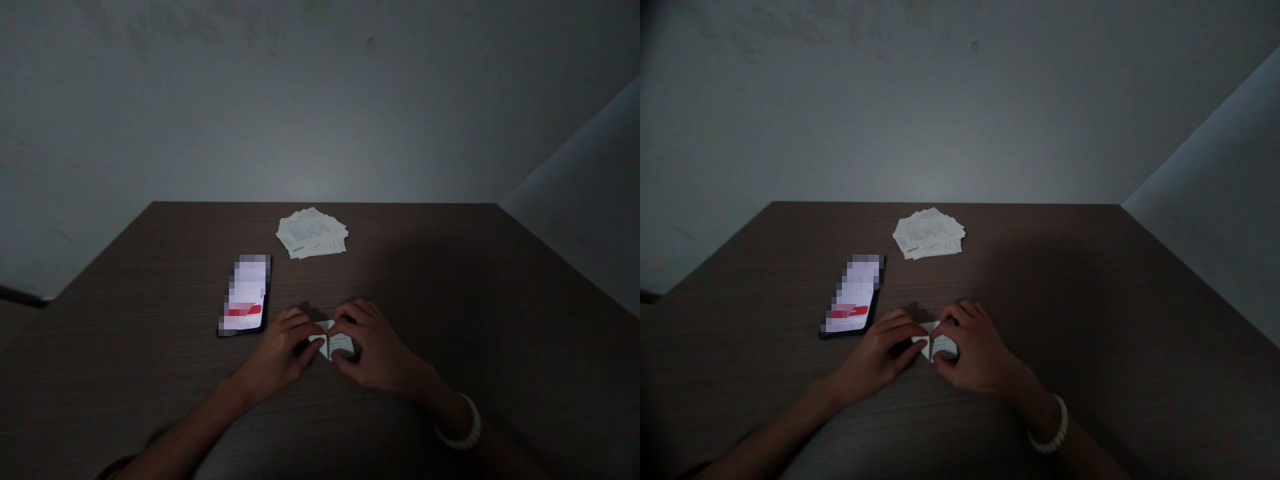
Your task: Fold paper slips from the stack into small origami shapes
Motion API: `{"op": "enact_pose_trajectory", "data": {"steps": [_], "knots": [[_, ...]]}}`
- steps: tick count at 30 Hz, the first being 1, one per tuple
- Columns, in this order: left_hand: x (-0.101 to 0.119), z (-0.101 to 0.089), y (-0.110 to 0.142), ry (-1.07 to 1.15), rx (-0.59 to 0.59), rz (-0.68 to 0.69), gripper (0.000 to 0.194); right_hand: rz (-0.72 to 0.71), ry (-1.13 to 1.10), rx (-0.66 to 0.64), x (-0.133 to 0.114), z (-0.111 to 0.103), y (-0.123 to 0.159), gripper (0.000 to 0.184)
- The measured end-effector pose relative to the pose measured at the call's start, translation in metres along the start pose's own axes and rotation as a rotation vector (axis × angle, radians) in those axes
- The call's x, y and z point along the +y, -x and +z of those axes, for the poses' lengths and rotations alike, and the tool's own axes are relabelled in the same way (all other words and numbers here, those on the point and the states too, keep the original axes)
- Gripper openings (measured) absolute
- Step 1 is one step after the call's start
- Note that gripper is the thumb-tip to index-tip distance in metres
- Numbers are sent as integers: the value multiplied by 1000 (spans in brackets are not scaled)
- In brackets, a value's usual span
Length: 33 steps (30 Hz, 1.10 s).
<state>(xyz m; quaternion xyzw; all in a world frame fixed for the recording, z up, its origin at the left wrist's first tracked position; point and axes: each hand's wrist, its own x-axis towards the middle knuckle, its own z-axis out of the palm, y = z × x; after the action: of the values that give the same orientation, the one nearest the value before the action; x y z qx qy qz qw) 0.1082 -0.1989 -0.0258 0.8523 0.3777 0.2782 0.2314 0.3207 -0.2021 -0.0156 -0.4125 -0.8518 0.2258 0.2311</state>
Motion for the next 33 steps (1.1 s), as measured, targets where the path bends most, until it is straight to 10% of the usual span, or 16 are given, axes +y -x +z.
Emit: {"op": "enact_pose_trajectory", "data": {"steps": [33], "knots": [[2,-10,5,86,-46,-26,8,43,182,-46,-3,-1,1,47]]}}
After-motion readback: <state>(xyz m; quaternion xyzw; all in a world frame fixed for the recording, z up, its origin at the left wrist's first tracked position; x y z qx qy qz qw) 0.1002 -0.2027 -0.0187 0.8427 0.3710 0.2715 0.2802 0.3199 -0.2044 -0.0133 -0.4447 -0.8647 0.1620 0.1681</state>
